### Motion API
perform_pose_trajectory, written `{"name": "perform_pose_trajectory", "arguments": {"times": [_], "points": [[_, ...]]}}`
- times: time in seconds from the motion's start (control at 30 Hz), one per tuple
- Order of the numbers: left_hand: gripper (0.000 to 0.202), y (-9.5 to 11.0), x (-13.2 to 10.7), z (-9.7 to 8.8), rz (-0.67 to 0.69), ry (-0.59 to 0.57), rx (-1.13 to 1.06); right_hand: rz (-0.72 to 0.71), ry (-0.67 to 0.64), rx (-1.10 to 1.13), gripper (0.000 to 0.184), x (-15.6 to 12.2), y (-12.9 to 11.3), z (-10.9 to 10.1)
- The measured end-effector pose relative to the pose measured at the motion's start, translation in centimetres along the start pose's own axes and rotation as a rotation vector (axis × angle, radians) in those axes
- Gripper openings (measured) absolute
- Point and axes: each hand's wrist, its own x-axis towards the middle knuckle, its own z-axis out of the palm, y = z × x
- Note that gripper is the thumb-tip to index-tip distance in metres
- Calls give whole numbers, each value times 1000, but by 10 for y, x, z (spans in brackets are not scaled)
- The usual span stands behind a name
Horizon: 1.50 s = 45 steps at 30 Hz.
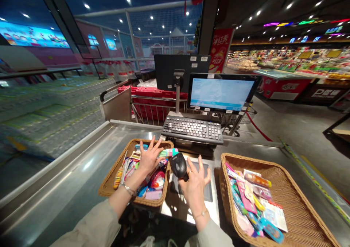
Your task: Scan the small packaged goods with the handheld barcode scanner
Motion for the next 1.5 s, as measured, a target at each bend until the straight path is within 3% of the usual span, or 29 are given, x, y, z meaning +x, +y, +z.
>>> {"name": "perform_pose_trajectory", "arguments": {"times": [0.33,1.37,1.5], "points": [[24,2,2,0,-3,4,-10,-9,1,-7,35,0,1,0],[27,1,-3,-5,-40,38,9,6,-79,36,26,-4,-5,-5],[28,1,-3,-5,-44,42,9,3,-43,12,28,-4,-3,-4]]}}
